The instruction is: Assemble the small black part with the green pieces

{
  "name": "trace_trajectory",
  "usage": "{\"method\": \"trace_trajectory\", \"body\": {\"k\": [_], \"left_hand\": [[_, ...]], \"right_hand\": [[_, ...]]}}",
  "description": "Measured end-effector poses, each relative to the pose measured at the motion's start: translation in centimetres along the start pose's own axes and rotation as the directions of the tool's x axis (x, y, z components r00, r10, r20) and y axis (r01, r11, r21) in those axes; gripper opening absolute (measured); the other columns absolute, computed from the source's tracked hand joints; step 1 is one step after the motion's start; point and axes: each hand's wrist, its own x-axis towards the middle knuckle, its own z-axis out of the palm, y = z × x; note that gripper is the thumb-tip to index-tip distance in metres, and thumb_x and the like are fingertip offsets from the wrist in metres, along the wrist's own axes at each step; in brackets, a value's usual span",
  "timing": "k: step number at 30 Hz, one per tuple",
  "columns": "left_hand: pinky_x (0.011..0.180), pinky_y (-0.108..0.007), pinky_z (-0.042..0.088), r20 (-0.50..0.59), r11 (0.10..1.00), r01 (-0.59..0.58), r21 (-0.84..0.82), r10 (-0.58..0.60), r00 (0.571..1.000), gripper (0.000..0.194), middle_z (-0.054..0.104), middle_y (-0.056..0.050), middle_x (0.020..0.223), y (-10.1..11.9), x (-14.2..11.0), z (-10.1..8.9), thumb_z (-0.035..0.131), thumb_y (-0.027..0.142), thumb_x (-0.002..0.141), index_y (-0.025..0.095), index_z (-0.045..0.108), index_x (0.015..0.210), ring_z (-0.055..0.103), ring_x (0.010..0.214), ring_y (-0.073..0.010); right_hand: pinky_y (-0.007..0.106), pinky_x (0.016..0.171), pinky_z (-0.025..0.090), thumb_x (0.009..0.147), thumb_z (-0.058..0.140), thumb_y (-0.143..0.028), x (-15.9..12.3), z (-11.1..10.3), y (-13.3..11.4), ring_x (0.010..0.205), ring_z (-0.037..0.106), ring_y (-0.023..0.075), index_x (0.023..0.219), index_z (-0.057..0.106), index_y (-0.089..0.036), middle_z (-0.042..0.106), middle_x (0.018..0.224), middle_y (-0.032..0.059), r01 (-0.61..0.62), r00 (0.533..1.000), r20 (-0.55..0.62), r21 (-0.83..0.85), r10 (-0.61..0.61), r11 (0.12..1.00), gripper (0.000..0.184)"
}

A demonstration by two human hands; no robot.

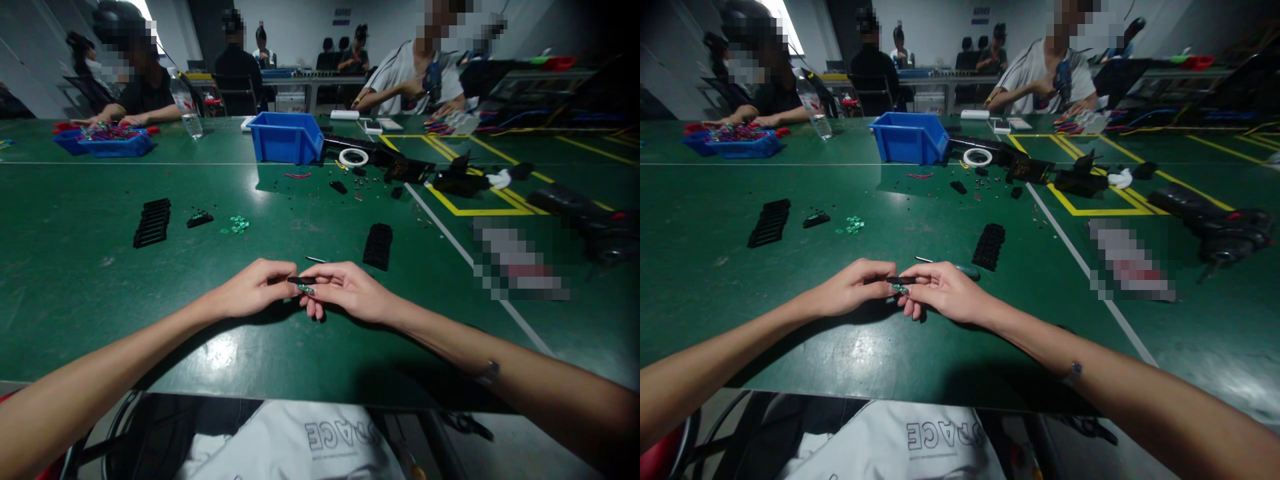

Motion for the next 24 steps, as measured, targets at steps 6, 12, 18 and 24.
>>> {"method": "trace_trajectory", "body": {"k": [6,12,18,24], "left_hand": [[0.067,-0.025,0.035,0.005,0.995,0.012,-0.103,-0.011,1.000,0.026,0.062,0.000,0.080,-0.4,0.4,-0.2,0.055,0.034,0.095,0.015,0.054,0.077,0.051,0.074,-0.0124],[0.063,-0.024,0.031,0.005,0.982,0.043,-0.185,-0.043,0.999,0.027,0.053,0.003,0.070,0.0,0.9,-0.5,0.058,0.034,0.091,0.014,0.053,0.074,0.042,0.066,-0.0101],[0.058,-0.024,0.030,0.005,0.968,0.080,-0.237,-0.081,0.997,0.025,0.049,0.003,0.067,0.1,0.9,-0.8,0.056,0.033,0.091,0.015,0.054,0.073,0.041,0.061,-0.0096],[0.058,-0.024,0.031,-0.017,0.972,0.074,-0.222,-0.080,0.997,0.029,0.048,0.004,0.066,-0.3,1.0,-0.6,0.057,0.037,0.092,0.015,0.054,0.073,0.042,0.061,-0.0096]], "right_hand": [[0.028,0.064,0.058,0.091,0.071,-0.040,0.3,0.0,0.0,0.066,0.071,0.0150,0.108,0.067,-0.010,0.075,0.084,0.0091,-0.004,1.000,0.001,0.010,0.004,1.000,0.035],[0.030,0.064,0.058,0.086,0.075,-0.043,0.6,-0.3,-0.1,0.067,0.071,0.0161,0.106,0.066,-0.009,0.075,0.086,0.0108,-0.053,0.998,-0.016,0.075,0.055,0.996,0.040],[0.030,0.067,0.058,0.087,0.075,-0.036,0.5,0.0,0.1,0.068,0.069,0.0146,0.115,0.060,-0.013,0.072,0.085,0.0066,-0.001,0.995,-0.096,0.039,0.005,0.999,0.040],[0.029,0.065,0.060,0.086,0.075,-0.032,0.3,1.0,0.6,0.081,0.067,0.0157,0.115,0.061,-0.021,0.066,0.101,0.0049,0.154,0.953,-0.252,-0.076,-0.169,0.985,0.034]]}}
